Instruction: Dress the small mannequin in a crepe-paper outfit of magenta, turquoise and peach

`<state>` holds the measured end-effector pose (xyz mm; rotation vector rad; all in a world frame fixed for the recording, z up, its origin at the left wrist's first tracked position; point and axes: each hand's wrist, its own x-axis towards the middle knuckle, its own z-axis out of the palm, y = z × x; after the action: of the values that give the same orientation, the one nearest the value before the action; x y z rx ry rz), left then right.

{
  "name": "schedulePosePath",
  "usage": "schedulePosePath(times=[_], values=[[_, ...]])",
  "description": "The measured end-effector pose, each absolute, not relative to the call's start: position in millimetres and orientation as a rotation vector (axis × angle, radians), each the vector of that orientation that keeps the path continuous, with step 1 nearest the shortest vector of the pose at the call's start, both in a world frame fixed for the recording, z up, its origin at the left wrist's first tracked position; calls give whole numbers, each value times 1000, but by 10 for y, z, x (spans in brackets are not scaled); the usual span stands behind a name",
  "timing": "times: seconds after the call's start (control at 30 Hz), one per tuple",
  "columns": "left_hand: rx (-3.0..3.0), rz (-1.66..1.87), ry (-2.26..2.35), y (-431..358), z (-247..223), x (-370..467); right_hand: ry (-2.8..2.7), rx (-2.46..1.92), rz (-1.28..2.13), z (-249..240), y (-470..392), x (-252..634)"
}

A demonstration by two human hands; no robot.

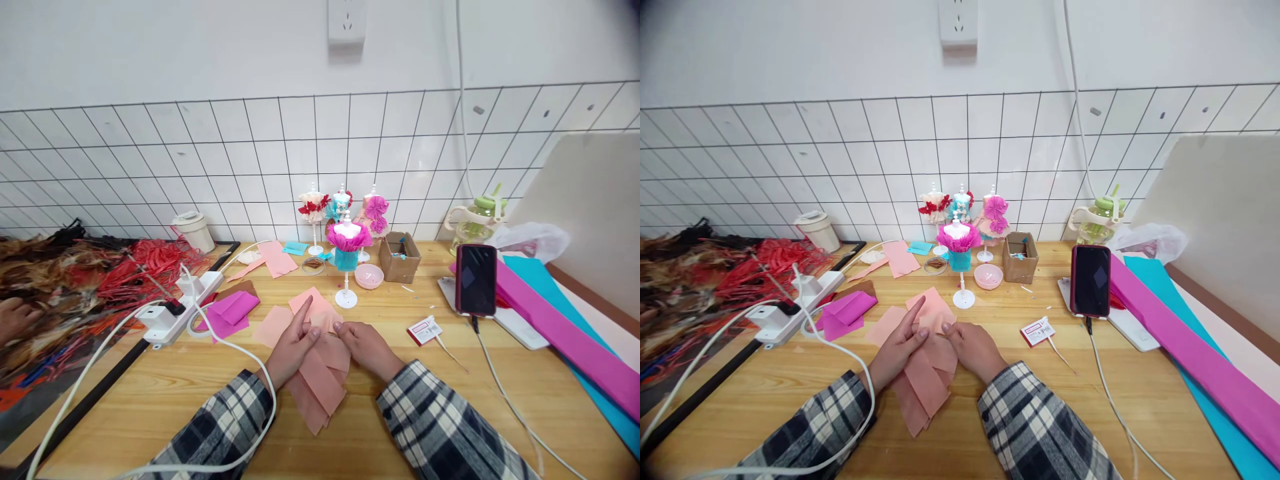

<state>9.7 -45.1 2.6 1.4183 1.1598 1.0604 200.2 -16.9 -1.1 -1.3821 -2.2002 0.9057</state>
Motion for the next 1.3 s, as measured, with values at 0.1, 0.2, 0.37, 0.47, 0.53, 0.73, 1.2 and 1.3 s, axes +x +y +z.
schedulePosePath(times=[0.1, 0.2, 0.37, 0.47, 0.53, 0.73, 1.2, 1.3], values=[[1442, 1070, 1174, -456, 21, 88, -2198, -1365, 918, -11, -174, 2005], [1483, 1062, 1171, -459, 15, 98, -2185, -1327, 951, -11, -178, 2001], [1460, 1063, 1131, -457, 20, 113, -2203, -1350, 915, -16, -180, 1989], [1377, 1021, 1062, -458, 31, 108, -2205, -1365, 891, -18, -176, 1995], [1320, 1019, 980, -465, 37, 108, -2200, -1385, 870, -16, -172, 2004], [1177, 1019, 788, -503, 50, 132, -2187, -1372, 922, 3, -173, 2008], [1420, 1064, 1119, -529, 115, 110, -2184, -1403, 896, 57, -172, 2025], [1479, 1087, 1194, -458, 81, 46, -2172, -1468, 812, 33, -146, 2038]])
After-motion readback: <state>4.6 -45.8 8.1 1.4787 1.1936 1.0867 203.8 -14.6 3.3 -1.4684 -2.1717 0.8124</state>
